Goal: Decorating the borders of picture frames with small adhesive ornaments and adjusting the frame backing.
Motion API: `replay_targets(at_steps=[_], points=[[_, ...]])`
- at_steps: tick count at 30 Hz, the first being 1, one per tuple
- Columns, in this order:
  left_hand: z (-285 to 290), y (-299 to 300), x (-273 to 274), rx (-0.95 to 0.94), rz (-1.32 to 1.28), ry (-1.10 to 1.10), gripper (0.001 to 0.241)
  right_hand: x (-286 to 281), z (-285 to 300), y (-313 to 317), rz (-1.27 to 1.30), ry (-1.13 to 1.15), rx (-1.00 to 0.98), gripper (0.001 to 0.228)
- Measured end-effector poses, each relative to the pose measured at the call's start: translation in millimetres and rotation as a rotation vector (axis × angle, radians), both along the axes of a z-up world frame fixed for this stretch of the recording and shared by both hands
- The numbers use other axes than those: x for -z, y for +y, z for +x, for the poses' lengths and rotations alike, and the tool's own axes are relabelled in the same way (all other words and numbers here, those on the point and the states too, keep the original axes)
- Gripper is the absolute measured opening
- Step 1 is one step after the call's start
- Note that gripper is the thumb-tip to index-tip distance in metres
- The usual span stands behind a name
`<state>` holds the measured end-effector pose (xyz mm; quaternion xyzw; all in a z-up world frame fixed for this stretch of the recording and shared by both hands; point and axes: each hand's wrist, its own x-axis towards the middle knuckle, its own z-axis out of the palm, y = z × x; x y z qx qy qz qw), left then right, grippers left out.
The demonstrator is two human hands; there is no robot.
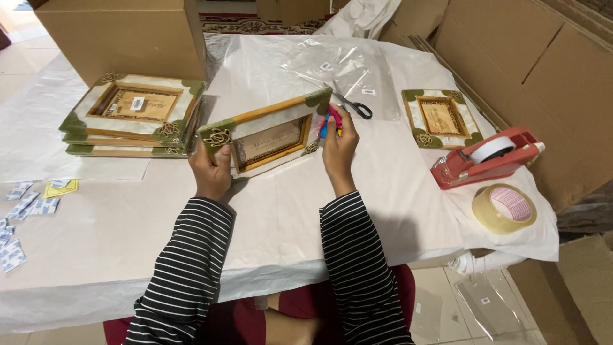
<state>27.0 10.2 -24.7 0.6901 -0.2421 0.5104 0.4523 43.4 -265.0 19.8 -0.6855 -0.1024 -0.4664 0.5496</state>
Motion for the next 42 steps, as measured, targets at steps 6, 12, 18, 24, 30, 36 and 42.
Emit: replay_targets(at_steps=[6, 12, 18, 24, 30, 36, 42], points=[[14, 5, 22, 0.028, -0.004, 0.047, 0.028, 0, -5, 8, -0.061, 0.018, -0.005, 0.027], [-16, -5, -16, -0.021, -0.035, 0.139, 0.026, 13, 4, 7, -0.06, 0.247, -0.032, 0.024], [-11, -6, -10, -0.105, -0.029, 0.183, 0.039, 13, 1, 4, -0.12, 0.386, 0.022, 0.02], [-11, -4, -12, -0.097, -0.057, 0.175, 0.039, 24, 17, -11, -0.43, 0.49, 0.024, 0.014], [-13, -4, -14, -0.011, -0.088, 0.214, 0.036, 30, 21, -18, -0.518, 0.553, 0.025, 0.012], [-16, -5, -18, -0.049, -0.058, 0.201, 0.036, 26, 24, -21, -0.54, 0.661, 0.02, 0.014], [-23, -7, -22, -0.005, -0.098, 0.222, 0.033, 10, 13, -15, -0.644, 0.741, 0.053, 0.017]])
